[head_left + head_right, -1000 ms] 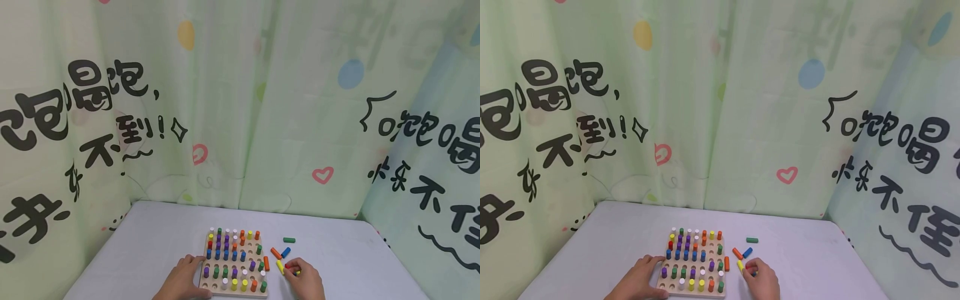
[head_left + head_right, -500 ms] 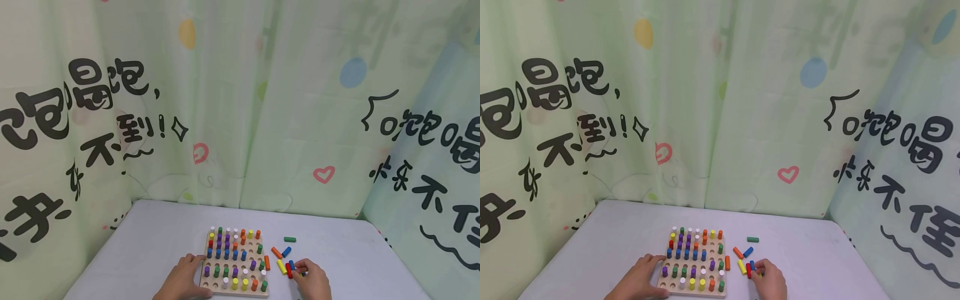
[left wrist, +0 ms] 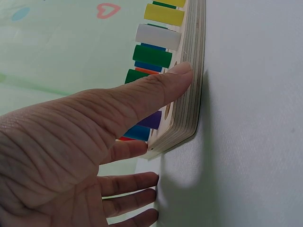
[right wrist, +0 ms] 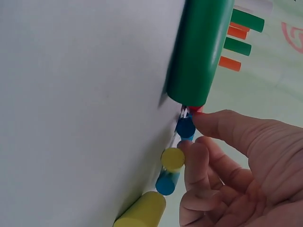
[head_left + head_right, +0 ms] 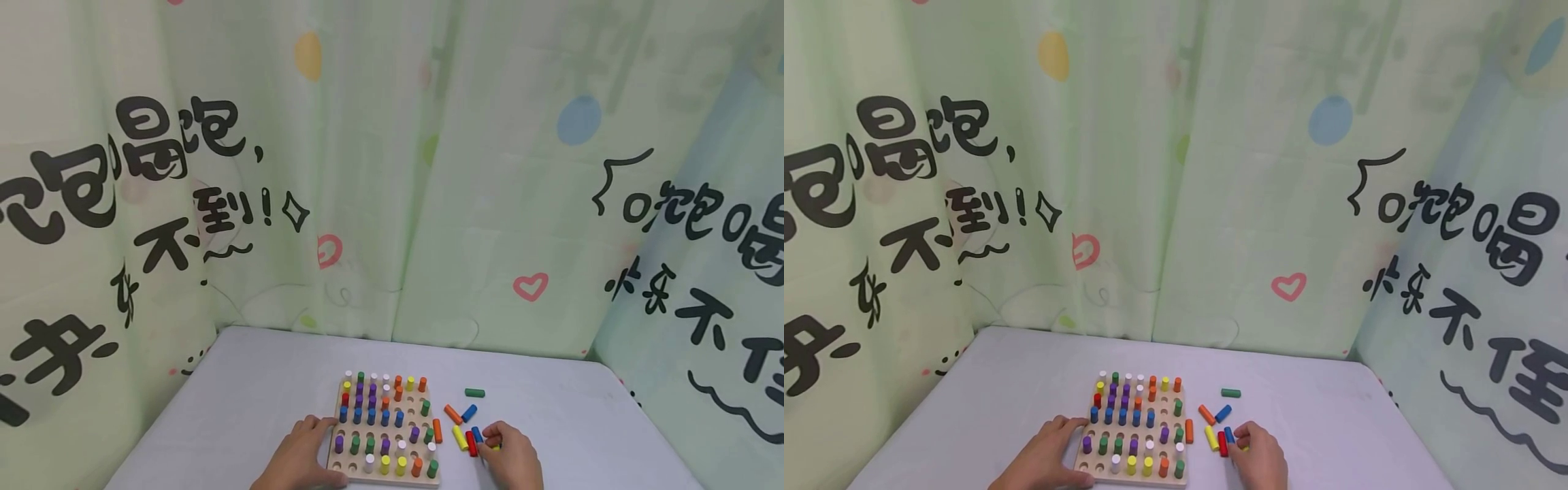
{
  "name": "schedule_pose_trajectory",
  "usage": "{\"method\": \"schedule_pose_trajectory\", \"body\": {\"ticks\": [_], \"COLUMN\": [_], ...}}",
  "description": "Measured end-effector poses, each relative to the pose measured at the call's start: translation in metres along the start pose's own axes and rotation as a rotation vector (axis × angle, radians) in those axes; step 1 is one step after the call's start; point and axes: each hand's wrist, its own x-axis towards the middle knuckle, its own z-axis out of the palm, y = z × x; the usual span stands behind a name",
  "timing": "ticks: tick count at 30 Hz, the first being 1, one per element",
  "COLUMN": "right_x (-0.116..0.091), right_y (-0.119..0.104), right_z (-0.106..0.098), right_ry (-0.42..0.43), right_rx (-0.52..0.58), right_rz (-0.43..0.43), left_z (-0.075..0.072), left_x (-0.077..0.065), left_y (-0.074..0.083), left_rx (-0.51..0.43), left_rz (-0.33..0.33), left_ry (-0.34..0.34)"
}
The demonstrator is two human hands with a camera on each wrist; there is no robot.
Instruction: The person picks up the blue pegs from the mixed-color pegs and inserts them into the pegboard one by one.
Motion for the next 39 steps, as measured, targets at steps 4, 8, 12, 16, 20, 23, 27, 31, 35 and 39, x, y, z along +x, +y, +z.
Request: {"method": "schedule_pose_trajectory", "body": {"ticks": [4,8,12,16,20,23,27,31,35,39], "right_x": [0.010,0.020,0.019,0.008,0.000,-0.004,-0.006,-0.008,-0.011,-0.014], "right_y": [0.007,0.018,0.017,0.006,0.003,0.003,0.004,0.002,-0.002,-0.008], "right_z": [0.007,0.015,0.012,0.002,-0.005,-0.007,-0.007,-0.007,-0.007,-0.007], "right_ry": [-0.019,-0.025,-0.035,-0.025,0.012,0.035,0.041,0.041,0.040,0.040], "right_rx": [-0.035,-0.062,-0.049,-0.025,0.007,0.052,0.111,0.137,0.149,0.182], "right_rz": [0.023,0.040,0.047,0.032,-0.009,-0.019,-0.038,-0.051,-0.058,-0.087], "left_z": [0.001,0.001,0.001,0.001,0.000,0.000,0.000,0.000,0.000,0.000], "left_x": [0.001,0.001,0.002,0.002,0.002,0.002,0.002,0.002,0.002,0.003], "left_y": [0.000,-0.001,-0.002,-0.002,-0.002,-0.001,-0.001,-0.001,-0.001,-0.001], "left_rx": [0.002,0.003,-0.001,0.001,0.000,-0.004,-0.001,0.000,-0.005,-0.012], "left_rz": [0.000,0.007,0.002,0.007,0.014,0.011,0.004,0.000,0.002,0.003], "left_ry": [0.002,0.003,0.000,0.001,0.002,0.002,0.006,0.006,0.002,0.000]}}
